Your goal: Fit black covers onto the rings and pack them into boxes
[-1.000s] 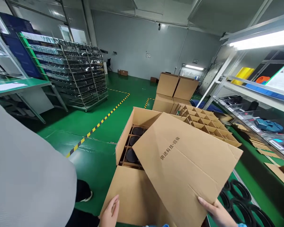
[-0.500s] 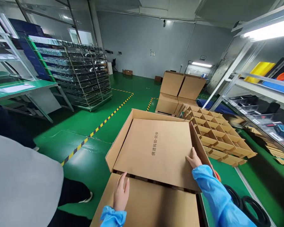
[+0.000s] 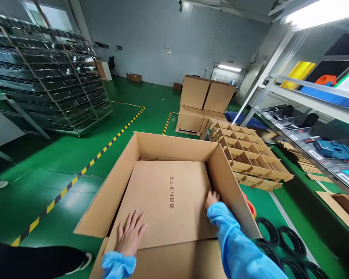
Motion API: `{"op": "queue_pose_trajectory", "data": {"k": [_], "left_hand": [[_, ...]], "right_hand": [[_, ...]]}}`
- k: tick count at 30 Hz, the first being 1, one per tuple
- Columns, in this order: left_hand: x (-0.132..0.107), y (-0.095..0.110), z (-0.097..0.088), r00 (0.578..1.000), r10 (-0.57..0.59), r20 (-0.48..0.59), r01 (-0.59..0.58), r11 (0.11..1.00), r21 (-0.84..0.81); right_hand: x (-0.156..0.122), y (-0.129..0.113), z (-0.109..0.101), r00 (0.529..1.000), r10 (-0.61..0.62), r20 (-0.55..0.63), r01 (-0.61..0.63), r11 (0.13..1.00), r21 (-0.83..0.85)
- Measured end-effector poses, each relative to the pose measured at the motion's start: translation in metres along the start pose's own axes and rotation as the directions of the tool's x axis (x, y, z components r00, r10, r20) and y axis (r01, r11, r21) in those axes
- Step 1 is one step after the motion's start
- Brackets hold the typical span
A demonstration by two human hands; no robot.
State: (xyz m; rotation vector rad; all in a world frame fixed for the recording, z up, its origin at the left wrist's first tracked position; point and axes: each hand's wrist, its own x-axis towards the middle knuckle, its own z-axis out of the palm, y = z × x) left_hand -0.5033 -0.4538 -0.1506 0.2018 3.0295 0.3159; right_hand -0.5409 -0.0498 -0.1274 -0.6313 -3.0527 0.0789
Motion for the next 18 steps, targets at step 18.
{"op": "queue_pose_trajectory", "data": {"k": [18], "left_hand": [[0.071,-0.012,0.001,0.994,0.102,-0.034,-0.104,0.993,-0.063]], "right_hand": [[-0.006,-0.025,0.06,0.988,-0.076,0.137,0.09,0.991,-0.099]]}}
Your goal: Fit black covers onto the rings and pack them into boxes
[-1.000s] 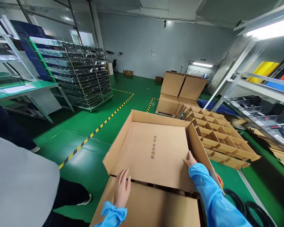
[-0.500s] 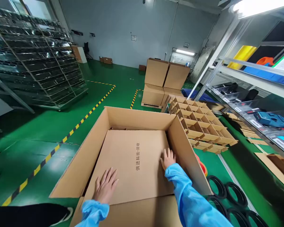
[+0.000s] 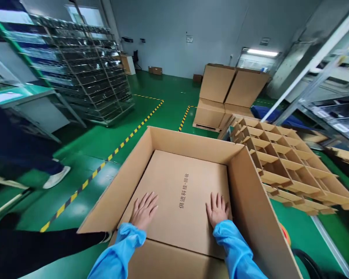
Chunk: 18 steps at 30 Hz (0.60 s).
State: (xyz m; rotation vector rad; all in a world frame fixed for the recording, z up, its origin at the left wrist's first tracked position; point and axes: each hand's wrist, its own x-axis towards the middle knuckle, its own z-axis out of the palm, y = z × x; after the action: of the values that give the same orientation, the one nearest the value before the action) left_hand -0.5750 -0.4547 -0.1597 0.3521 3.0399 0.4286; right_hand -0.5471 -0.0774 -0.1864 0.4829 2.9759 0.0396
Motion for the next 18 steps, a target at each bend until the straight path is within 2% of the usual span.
{"op": "queue_pose_trajectory", "data": {"k": [3,6,8,10,11,12,13,14,15,16,17,18], "left_hand": [[0.002,0.007,-0.01,0.999,-0.046,0.028,0.047,0.998,-0.036],[0.005,0.026,-0.035,0.995,-0.064,0.078,0.071,0.993,-0.094],[0.0,0.04,-0.067,0.997,-0.014,0.078,0.024,0.99,-0.135],[-0.014,0.048,-0.115,0.994,0.08,-0.078,-0.093,0.979,-0.179],[-0.024,0.046,-0.142,0.957,0.128,-0.261,-0.182,0.964,-0.193],[-0.034,0.039,-0.171,0.874,0.143,-0.464,-0.251,0.951,-0.179],[-0.041,0.026,-0.198,0.779,0.098,-0.619,-0.253,0.953,-0.168],[-0.045,0.009,-0.222,0.72,0.027,-0.693,-0.213,0.959,-0.184],[-0.043,-0.012,-0.24,0.707,-0.118,-0.697,-0.109,0.956,-0.272],[-0.038,-0.032,-0.25,0.784,-0.262,-0.562,0.006,0.91,-0.416],[-0.029,-0.05,-0.252,0.823,-0.382,-0.421,0.08,0.811,-0.579],[-0.02,-0.063,-0.247,0.861,-0.432,-0.268,0.124,0.69,-0.713]], "right_hand": [[0.002,-0.003,-0.005,1.0,-0.007,0.028,0.008,1.0,-0.025],[-0.006,-0.014,-0.03,0.994,0.004,0.113,-0.001,1.0,-0.02],[-0.019,-0.019,-0.059,0.988,-0.058,0.146,0.057,0.998,0.014],[-0.036,-0.011,-0.098,0.977,-0.206,0.062,0.201,0.977,0.068],[-0.045,0.001,-0.12,0.96,-0.28,-0.032,0.281,0.955,0.089],[-0.054,0.019,-0.143,0.934,-0.327,-0.147,0.343,0.934,0.103],[-0.061,0.042,-0.166,0.903,-0.335,-0.268,0.376,0.919,0.118],[-0.068,0.068,-0.188,0.881,-0.296,-0.37,0.37,0.917,0.147],[-0.073,0.096,-0.207,0.868,-0.212,-0.448,0.33,0.922,0.204],[-0.078,0.123,-0.223,0.866,-0.101,-0.489,0.272,0.917,0.292],[-0.081,0.147,-0.234,0.883,0.026,-0.469,0.199,0.884,0.423],[-0.084,0.166,-0.24,0.913,0.141,-0.383,0.117,0.808,0.577]]}}
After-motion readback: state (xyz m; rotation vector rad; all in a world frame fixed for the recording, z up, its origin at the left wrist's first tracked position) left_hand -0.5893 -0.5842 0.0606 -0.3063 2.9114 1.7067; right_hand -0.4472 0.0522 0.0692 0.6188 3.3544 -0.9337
